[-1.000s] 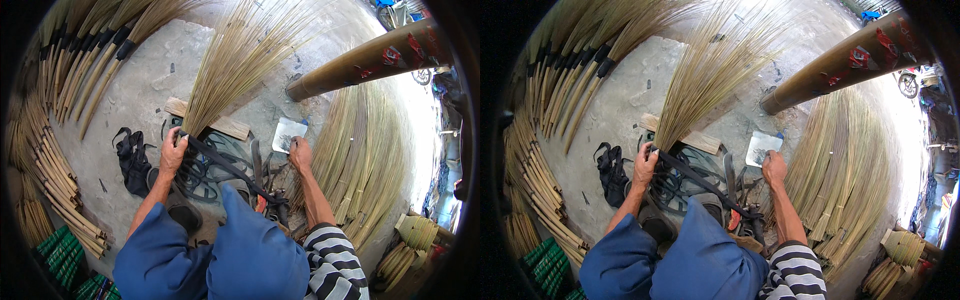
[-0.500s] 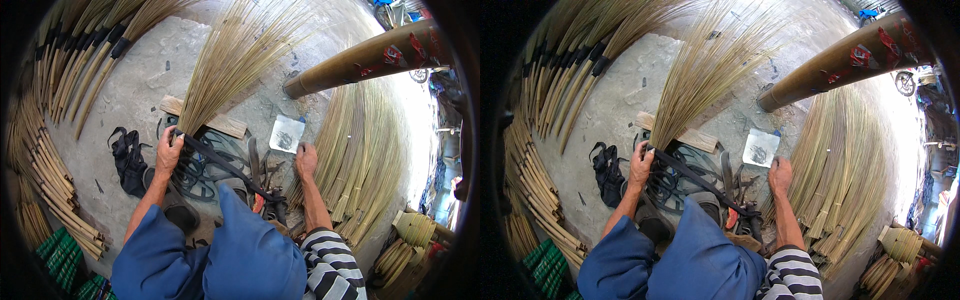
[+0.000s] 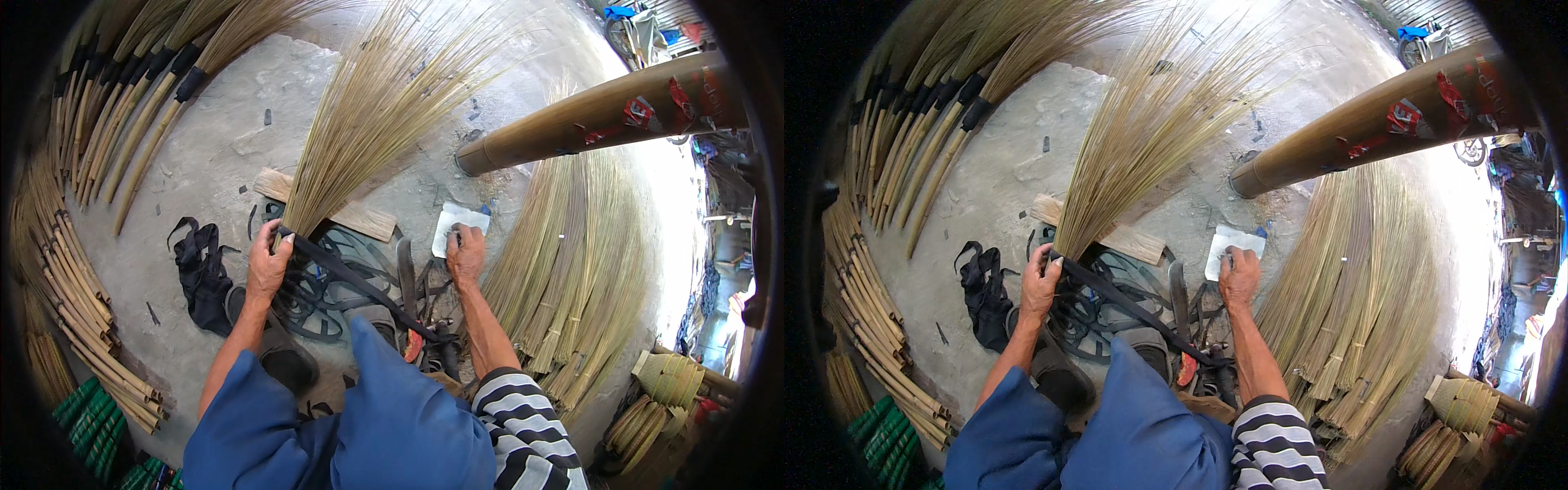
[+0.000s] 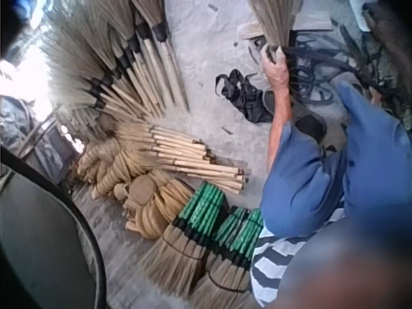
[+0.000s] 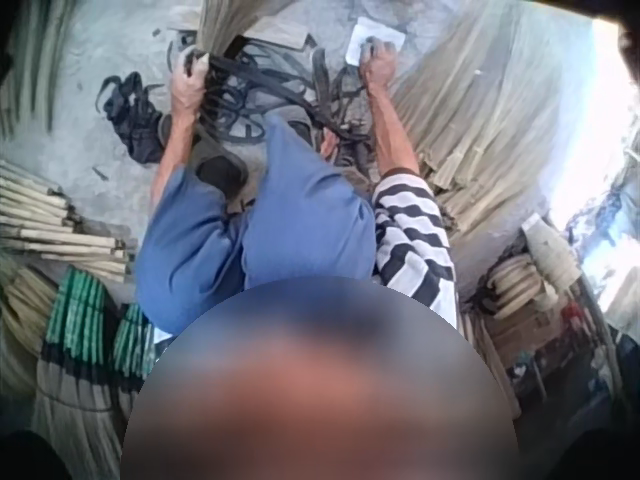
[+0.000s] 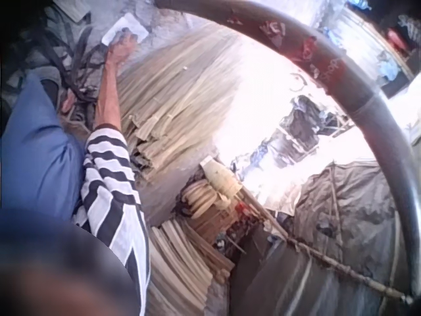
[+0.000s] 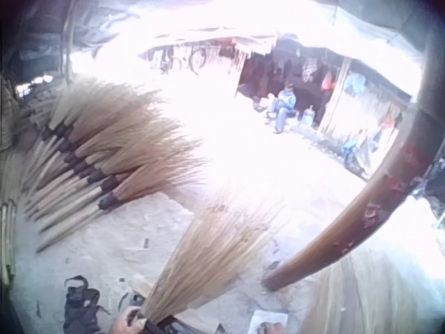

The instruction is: The person sits on the floor and assembles a broom by wrapping a black strap around the junction of the bristles and handle, then securing it with a hammer and nail. They repeat the process on another broom and place the finished brooms aside.

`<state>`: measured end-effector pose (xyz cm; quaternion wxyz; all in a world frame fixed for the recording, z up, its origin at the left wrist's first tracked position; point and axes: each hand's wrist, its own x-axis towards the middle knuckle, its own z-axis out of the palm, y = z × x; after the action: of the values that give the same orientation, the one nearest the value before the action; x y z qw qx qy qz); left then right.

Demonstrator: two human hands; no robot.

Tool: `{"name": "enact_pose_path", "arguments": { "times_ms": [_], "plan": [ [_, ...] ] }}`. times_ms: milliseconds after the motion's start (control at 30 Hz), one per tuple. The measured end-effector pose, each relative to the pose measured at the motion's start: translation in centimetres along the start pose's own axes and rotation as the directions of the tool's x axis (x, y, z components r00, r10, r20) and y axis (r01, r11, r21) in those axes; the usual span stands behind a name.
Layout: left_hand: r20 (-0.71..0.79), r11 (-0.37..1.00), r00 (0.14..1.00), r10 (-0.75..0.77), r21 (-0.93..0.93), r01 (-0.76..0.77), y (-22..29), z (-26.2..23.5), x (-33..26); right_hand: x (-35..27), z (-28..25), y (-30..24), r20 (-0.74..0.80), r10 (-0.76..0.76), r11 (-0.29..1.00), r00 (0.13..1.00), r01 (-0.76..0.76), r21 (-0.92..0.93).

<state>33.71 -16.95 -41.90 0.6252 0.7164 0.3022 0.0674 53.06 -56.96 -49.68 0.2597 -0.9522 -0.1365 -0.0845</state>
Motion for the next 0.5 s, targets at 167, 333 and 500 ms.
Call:
{"name": "enact_pose_path", "arguments": {
  "times_ms": [167,333,500],
  "plan": [
    [-0.014,1.0,1.0,0.017,0.01,-0.017,0.5,0.1,-0.2,0.0,0.8,-0.1,0.003,-0.075,0.994,0.997,0.075,-0.084],
    [0.011,1.0,1.0,-0.016,-0.002,0.016,0.4,0.0,-0.1,0.6,1.2,0.1,0.1,-0.087,0.964,0.991,0.109,-0.242],
    [-0.014,0.999,1.0,0.026,-0.025,-0.026,0.0,0.0,0.0,1.0,1.3,0.8,0.033,-0.039,0.983,0.999,0.044,-0.176]
  ]
}}
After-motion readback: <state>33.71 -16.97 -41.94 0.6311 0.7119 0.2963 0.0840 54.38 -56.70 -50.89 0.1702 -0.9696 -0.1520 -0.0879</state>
